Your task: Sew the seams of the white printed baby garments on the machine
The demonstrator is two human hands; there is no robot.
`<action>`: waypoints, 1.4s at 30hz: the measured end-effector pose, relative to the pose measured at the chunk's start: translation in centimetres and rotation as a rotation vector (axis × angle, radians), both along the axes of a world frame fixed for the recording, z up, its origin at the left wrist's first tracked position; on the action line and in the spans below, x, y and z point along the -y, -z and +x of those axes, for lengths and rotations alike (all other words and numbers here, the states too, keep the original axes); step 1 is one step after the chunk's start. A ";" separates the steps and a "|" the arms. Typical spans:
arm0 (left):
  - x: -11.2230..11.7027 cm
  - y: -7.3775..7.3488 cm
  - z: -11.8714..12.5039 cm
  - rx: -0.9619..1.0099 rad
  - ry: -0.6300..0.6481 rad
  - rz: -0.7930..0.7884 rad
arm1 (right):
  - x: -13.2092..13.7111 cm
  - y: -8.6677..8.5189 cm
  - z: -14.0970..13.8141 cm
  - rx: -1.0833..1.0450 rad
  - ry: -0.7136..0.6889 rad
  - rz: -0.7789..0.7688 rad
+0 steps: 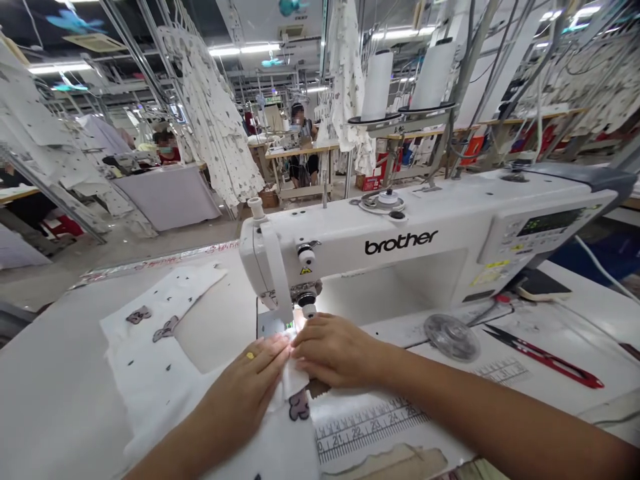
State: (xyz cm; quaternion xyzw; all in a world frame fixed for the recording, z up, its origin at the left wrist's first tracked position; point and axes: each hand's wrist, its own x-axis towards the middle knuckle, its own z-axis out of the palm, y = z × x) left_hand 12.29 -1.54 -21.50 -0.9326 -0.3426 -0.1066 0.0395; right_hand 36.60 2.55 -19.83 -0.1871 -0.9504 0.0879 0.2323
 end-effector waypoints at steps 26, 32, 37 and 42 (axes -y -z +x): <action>-2.6 -0.5 -0.2 0.057 -0.010 -0.071 | -0.6 -0.1 0.7 0.121 0.029 0.155; -2.2 -1.0 -0.4 0.090 0.150 -0.010 | -0.5 0.1 0.7 0.115 0.050 0.174; -3.7 -1.0 -0.6 0.114 0.137 -0.004 | -0.6 0.2 0.6 0.158 0.160 0.158; -4.4 -1.4 -0.6 0.113 0.144 -0.002 | -0.8 0.0 0.8 0.135 0.176 0.119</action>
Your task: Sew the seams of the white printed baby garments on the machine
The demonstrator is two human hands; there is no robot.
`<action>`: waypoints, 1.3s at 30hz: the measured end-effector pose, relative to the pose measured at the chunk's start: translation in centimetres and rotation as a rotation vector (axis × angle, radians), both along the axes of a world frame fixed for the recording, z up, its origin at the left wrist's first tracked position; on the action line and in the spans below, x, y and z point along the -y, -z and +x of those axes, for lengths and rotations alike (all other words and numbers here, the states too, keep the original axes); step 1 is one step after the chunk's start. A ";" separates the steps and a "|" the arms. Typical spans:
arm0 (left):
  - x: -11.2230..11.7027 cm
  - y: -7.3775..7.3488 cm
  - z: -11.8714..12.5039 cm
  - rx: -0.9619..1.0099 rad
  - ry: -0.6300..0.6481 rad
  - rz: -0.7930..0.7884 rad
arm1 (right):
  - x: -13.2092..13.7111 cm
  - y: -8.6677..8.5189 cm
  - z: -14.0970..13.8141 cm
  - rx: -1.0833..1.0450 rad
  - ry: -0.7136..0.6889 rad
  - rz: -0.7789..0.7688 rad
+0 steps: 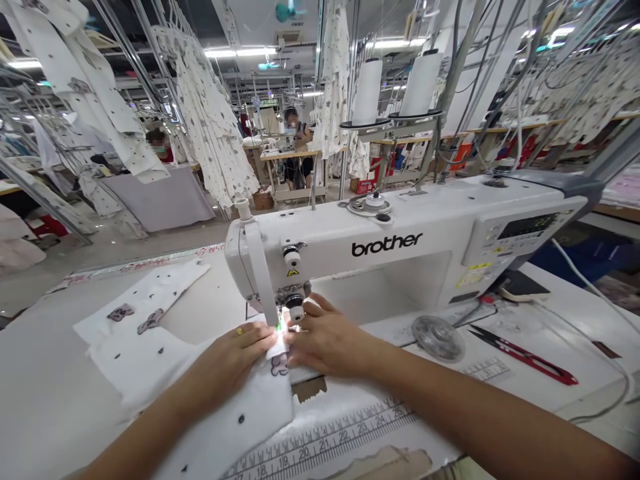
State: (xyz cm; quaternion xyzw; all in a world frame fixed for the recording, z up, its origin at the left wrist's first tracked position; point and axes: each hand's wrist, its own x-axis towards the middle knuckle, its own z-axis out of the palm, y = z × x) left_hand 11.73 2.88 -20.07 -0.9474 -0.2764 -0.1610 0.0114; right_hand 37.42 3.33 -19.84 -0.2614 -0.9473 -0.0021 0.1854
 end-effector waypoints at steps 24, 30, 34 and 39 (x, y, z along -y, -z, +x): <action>-1.2 0.5 -0.2 -0.073 -0.177 -0.127 | -0.6 0.2 0.2 -0.049 0.017 -0.053; -1.2 0.2 -0.1 -0.091 -0.203 -0.109 | -0.9 0.4 0.3 -0.069 0.008 -0.039; -1.1 0.8 -0.2 -0.092 -0.204 -0.096 | -0.9 0.3 0.4 -0.068 -0.003 -0.057; -1.1 0.6 -0.4 -0.070 -0.299 -0.089 | -1.1 0.1 0.5 -0.073 -0.006 -0.056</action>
